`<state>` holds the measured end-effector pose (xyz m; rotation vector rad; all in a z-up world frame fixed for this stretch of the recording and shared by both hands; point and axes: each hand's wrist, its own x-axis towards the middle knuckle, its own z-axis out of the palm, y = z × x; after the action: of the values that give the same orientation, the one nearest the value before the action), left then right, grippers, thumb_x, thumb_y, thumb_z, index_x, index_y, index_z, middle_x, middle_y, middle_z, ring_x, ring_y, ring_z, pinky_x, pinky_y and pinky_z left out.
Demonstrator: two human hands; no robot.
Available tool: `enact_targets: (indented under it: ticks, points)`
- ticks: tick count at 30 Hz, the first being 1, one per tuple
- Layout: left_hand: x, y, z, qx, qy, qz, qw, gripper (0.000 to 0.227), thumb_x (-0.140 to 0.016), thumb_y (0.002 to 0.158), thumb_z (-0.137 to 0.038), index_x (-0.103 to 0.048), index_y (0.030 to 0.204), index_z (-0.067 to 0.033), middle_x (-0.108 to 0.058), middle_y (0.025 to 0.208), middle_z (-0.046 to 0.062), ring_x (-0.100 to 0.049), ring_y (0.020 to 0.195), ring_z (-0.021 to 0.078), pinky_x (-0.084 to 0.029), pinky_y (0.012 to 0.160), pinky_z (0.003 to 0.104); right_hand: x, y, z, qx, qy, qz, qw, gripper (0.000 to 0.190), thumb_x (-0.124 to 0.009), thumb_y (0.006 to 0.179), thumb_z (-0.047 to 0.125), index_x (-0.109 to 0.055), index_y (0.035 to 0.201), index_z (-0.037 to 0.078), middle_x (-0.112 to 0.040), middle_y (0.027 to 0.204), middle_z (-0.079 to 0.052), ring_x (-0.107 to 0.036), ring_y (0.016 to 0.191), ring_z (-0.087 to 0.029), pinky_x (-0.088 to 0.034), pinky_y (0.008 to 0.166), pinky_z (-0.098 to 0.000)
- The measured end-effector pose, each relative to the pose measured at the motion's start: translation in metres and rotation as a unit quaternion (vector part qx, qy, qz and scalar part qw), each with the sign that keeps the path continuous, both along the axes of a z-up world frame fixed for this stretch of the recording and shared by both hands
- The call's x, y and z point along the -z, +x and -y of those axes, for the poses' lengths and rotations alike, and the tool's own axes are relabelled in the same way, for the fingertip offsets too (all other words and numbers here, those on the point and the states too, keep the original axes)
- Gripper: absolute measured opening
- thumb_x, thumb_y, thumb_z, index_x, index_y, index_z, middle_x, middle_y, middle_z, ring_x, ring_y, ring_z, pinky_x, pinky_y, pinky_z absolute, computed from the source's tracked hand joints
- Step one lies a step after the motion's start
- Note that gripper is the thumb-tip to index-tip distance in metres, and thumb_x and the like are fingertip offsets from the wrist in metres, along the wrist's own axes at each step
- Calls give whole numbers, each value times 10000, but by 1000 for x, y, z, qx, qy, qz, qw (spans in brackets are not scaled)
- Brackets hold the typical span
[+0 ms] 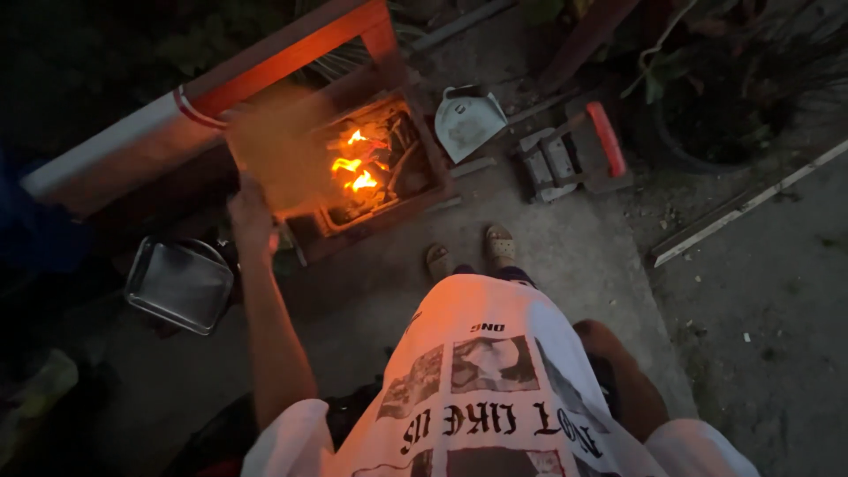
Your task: Fanning a charcoal grill to increase air flow and strengthen the fire for cooking.
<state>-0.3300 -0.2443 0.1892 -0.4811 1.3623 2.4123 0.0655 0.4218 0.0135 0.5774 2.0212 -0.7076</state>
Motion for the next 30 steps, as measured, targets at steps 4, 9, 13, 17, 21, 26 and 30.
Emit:
enact_targets:
  ticks: [4, 9, 13, 17, 21, 26, 30]
  points:
    - [-82, -9, -51, -122, -481, 33, 868, 397, -649, 1047, -325, -541, 788, -44, -572, 647, 111, -600, 557, 285, -397, 439, 309, -26, -3, -4, 63, 1, 52, 997, 574, -738, 764, 685, -782, 1201, 314, -799, 1186, -26, -733, 1153, -277, -583, 940, -437]
    - [-72, -11, -52, -192, -239, 169, 937, 257, -591, 1028, -303, -548, 843, -131, -584, 673, -24, -580, 512, 129, -360, 347, 154, -29, -4, -5, 86, -26, 25, 996, 561, -699, 827, 593, -753, 1242, 220, -769, 1230, -98, -701, 1191, -321, -554, 983, -465]
    - [-45, -29, -20, -125, -333, 151, 922, 329, -635, 1020, -347, -531, 778, -149, -553, 642, -29, -554, 487, 118, -341, 334, 187, -28, -25, -1, 111, -52, -7, 992, 551, -667, 876, 520, -730, 1275, 145, -745, 1266, -155, -676, 1221, -356, -532, 1018, -488]
    - [-22, -38, 9, -75, -415, 131, 897, 408, -679, 1011, -392, -515, 714, -166, -521, 611, -34, -527, 462, 108, -322, 322, 220, -22, -54, -11, 119, -73, -46, 989, 541, -636, 926, 446, -708, 1307, 69, -722, 1301, -213, -652, 1251, -391, -509, 1052, -512]
    - [9, -46, 18, -24, -474, 125, 871, 468, -712, 1005, -426, -503, 666, -179, -498, 587, -37, -507, 443, 101, -308, 313, 245, -13, -38, -15, 134, -85, -61, 985, 534, -614, 963, 391, -692, 1332, 13, -704, 1328, -257, -633, 1273, -418, -493, 1078, -529]
    - [38, -44, 38, 225, -731, -201, 612, 491, -539, 1108, -63, -403, 644, 20, -471, 568, 123, -452, 508, 236, -311, 455, 342, -26, -37, -9, 93, -80, -48, 991, 541, -605, 948, 400, -746, 1262, -18, -741, 1227, -294, -650, 1221, -473, -507, 1054, -546]
    - [11, -49, 22, -6, -438, 55, 897, 274, -636, 1042, -234, -528, 833, -93, -498, 716, -11, -495, 574, 146, -265, 418, 327, -10, -30, -8, 7, -105, -50, 993, 566, -616, 911, 481, -775, 1239, 48, -754, 1221, -243, -656, 1221, -445, -529, 1030, -522]
